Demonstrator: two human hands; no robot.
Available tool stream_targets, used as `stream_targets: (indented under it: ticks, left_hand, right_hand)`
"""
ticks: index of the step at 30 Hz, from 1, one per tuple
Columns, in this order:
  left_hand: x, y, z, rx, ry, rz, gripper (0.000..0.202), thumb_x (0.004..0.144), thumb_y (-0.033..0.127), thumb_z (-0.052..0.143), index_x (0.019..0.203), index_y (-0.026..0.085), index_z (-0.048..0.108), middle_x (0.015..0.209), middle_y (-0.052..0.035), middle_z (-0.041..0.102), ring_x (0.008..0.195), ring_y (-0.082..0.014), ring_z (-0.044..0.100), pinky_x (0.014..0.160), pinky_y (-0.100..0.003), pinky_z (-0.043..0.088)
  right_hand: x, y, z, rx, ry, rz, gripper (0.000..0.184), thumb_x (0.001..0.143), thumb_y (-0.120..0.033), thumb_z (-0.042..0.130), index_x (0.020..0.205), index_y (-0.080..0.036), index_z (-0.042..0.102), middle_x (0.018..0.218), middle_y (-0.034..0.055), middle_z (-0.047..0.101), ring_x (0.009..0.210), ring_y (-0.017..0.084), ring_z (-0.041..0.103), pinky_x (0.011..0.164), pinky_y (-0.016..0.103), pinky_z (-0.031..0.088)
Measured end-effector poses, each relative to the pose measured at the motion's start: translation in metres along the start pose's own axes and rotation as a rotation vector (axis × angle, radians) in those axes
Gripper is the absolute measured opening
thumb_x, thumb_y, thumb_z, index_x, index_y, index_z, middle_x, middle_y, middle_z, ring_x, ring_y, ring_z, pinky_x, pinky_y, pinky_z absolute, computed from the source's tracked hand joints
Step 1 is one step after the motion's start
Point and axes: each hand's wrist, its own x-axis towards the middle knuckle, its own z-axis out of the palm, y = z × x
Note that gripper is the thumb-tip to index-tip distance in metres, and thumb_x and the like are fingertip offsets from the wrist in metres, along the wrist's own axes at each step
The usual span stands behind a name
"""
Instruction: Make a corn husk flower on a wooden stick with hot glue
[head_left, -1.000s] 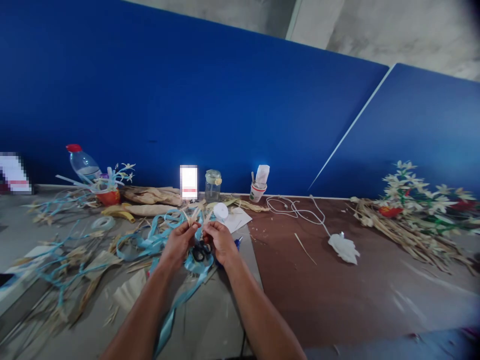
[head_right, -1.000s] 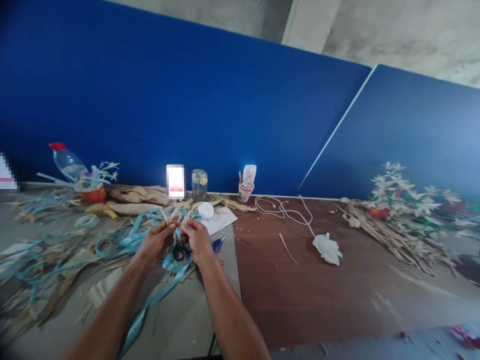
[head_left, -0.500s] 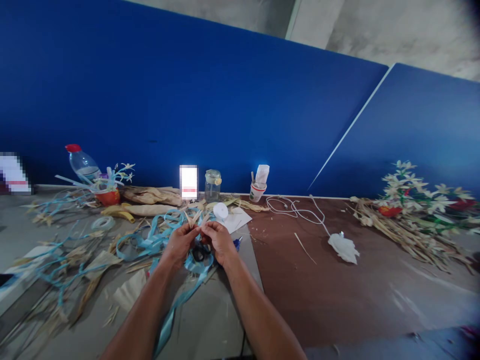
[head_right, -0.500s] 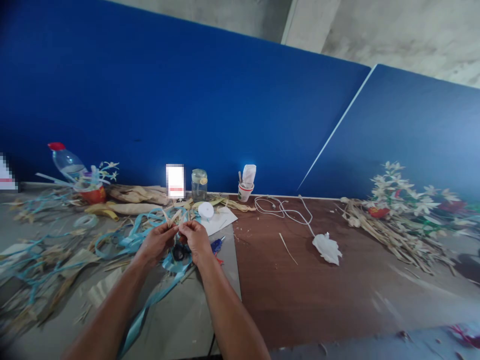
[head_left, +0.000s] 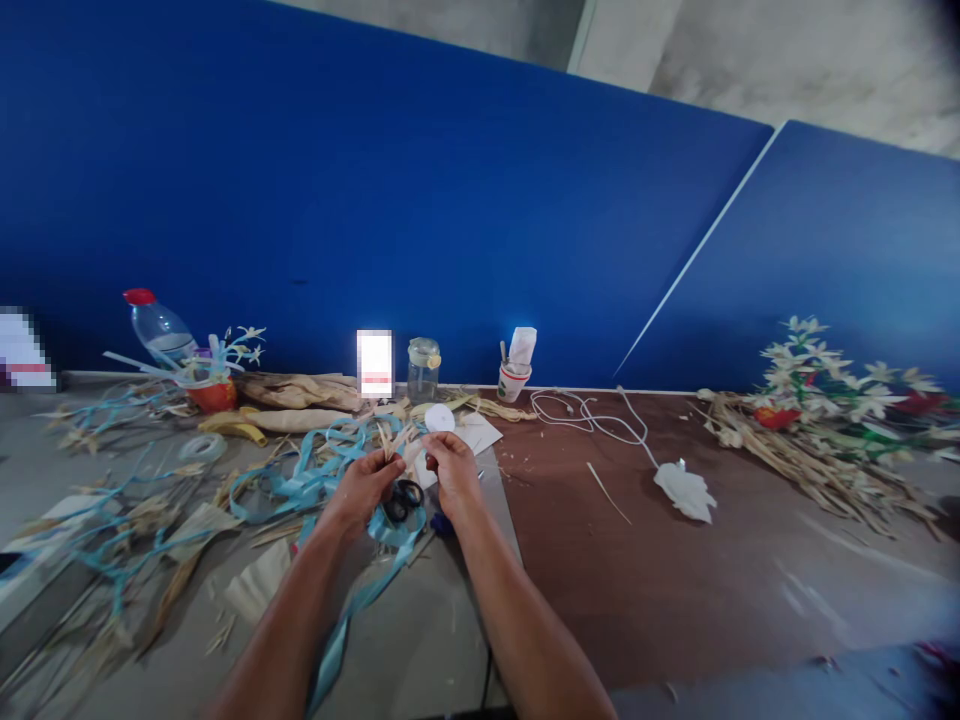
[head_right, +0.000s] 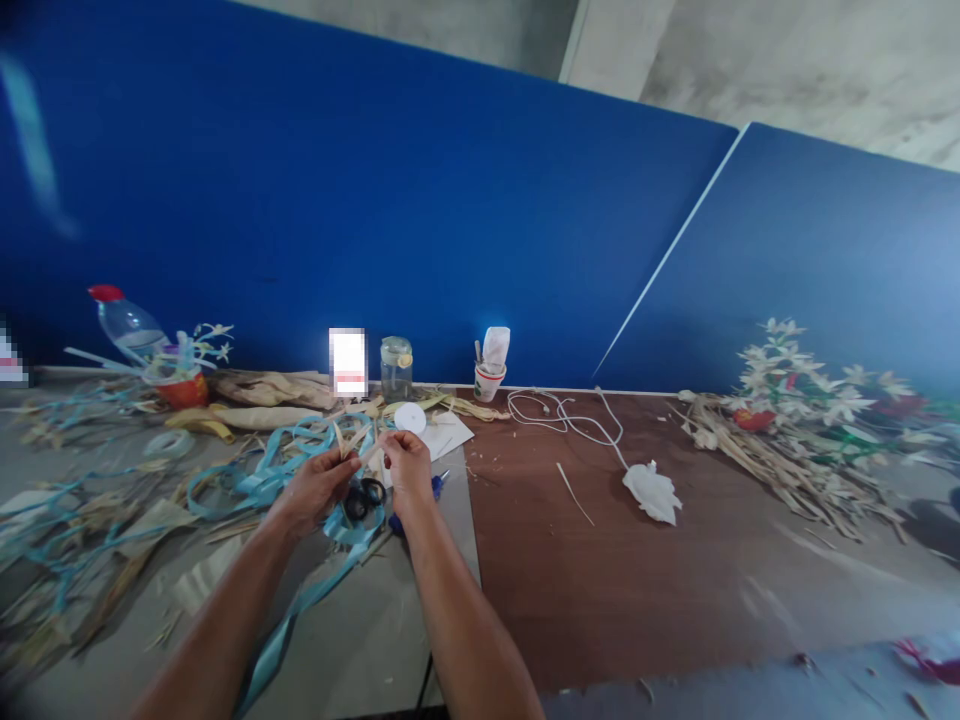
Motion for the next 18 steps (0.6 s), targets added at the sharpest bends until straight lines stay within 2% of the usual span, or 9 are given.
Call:
stream_targets:
  ticks: [13,16,18]
  left_hand:
    - [-0.003,0.005,0.001,0.027,-0.002,0.003,0.033,0.060,0.041,0.070,0.059,0.017,0.049,0.044,0.0085,0.035,0.036,-0.0042,0.028,0.038,-0.021,0.017]
    - [-0.006,0.009,0.003,0.018,0.024,-0.037,0.032,0.059,0.042,0.071,0.062,0.017,0.050,0.042,0.0094,0.033,0.034,-0.0039,0.026,0.037,-0.020,0.015]
    - [-0.007,0.011,0.004,-0.008,0.040,-0.038,0.033,0.058,0.042,0.071,0.065,0.017,0.051,0.043,0.0100,0.032,0.034,-0.0036,0.025,0.037,-0.020,0.015]
  right_hand:
    - [0.010,0.000,-0.008,0.055,0.158,-0.076,0.018,0.058,-0.032,0.066,0.055,-0.018,0.055,0.042,-0.0072,0.041,0.043,0.007,0.033,0.047,0.023,0.028]
    - [0.013,0.000,-0.011,0.074,0.218,-0.079,0.024,0.064,-0.039,0.063,0.055,-0.019,0.052,0.044,-0.0059,0.041,0.042,0.008,0.034,0.045,0.024,0.028]
    - [0.013,-0.001,-0.012,0.079,0.230,-0.016,0.030,0.070,-0.044,0.056,0.055,-0.019,0.052,0.046,-0.0041,0.042,0.041,0.009,0.035,0.043,0.024,0.027]
